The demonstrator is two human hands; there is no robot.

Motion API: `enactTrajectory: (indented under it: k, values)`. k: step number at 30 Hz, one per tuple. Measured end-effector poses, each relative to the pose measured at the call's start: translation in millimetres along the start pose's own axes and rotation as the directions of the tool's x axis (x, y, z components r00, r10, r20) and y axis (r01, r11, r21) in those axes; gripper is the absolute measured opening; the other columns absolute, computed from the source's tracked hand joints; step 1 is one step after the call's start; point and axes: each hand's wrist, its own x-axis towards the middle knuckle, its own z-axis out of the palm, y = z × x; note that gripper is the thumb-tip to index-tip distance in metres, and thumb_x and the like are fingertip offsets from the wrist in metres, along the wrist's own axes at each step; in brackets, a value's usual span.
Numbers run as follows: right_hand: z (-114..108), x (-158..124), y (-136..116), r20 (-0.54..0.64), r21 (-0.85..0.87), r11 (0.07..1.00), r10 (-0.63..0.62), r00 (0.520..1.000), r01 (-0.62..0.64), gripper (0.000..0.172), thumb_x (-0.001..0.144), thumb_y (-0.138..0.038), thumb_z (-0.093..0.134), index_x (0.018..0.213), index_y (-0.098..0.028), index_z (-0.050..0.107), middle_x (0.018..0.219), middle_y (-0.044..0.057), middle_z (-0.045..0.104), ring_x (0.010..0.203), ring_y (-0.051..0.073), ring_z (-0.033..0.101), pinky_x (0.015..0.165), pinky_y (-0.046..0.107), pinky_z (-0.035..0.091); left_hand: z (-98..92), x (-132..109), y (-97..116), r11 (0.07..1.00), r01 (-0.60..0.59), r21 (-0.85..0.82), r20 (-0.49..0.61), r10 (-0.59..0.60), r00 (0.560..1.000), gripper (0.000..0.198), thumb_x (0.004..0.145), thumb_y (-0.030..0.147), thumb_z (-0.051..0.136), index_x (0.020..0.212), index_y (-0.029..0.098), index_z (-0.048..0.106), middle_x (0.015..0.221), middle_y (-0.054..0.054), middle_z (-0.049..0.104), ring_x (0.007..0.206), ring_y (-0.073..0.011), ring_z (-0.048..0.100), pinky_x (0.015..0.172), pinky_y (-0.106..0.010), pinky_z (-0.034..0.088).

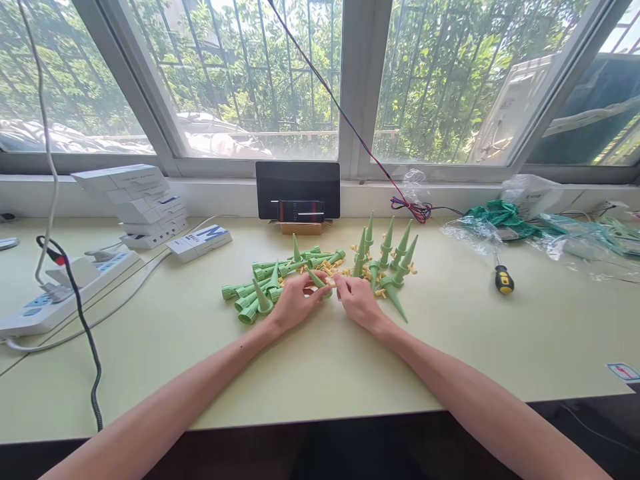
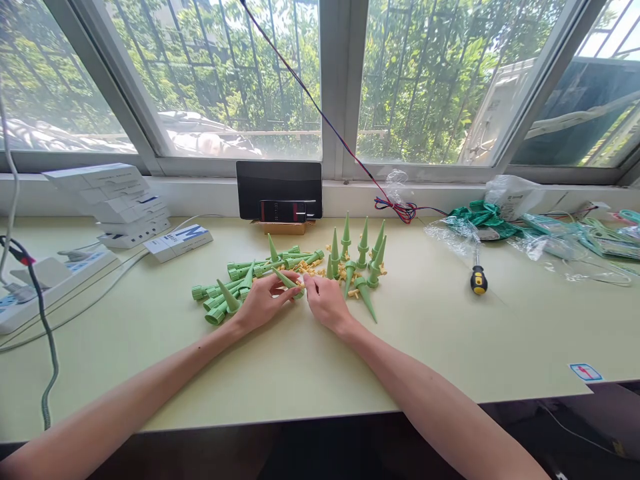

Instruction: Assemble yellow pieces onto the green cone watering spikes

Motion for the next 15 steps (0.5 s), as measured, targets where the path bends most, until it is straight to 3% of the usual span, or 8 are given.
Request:
enactTrajectory:
  k: [5, 9, 15]
  values:
    - [-4, -1, -6, -0.095, 0.017, 1.0, -0.023, 0.995, 0.024, 0.047, 0.098, -0.053, 0.037, 0.063, -0.022, 0.042, 0.053, -0.004, 0.038, 0.051, 0.013, 0.034, 0.052, 0.027, 0.026, -1.2, 1, -2, 0.998, -0.011, 0.06, -0.033, 0.013, 0.999, 0.031, 0.088, 0.045, 0.064, 0.098, 0.016, 0.069, 0.1, -0.008, 0.074, 0.078, -0.019, 0.072, 0.068, -0.032, 0.064]
    - [-4, -5, -11, -0.098, 0.068, 0.992, -0.097, 0.99, 0.104, 0.036, 0.096, -0.049, 0.043, 0.075, -0.021, 0.049, 0.055, -0.005, 0.04, 0.05, 0.012, 0.036, 0.052, 0.025, 0.028, -0.9, 1, -1, 0.983, -0.066, 0.171, -0.033, 0.073, 0.997, 0.027, 0.086, 0.042, 0.066, 0.096, 0.017, 0.07, 0.094, -0.006, 0.075, 0.069, -0.0158, 0.068, 0.064, -0.029, 0.061]
    - [-2, -9, -15, -0.031, 0.11, 0.978, -0.176, 0.984, 0.179, 0.032, 0.094, -0.048, 0.05, 0.101, -0.018, 0.059, 0.059, -0.005, 0.05, 0.052, 0.012, 0.043, 0.054, 0.024, 0.035, 0.5, -1, -1, 0.934, -0.147, 0.325, -0.038, 0.168, 0.985, 0.024, 0.085, 0.034, 0.066, 0.069, 0.017, 0.061, 0.06, 0.002, 0.06, 0.054, -0.011, 0.052, 0.053, -0.024, 0.045]
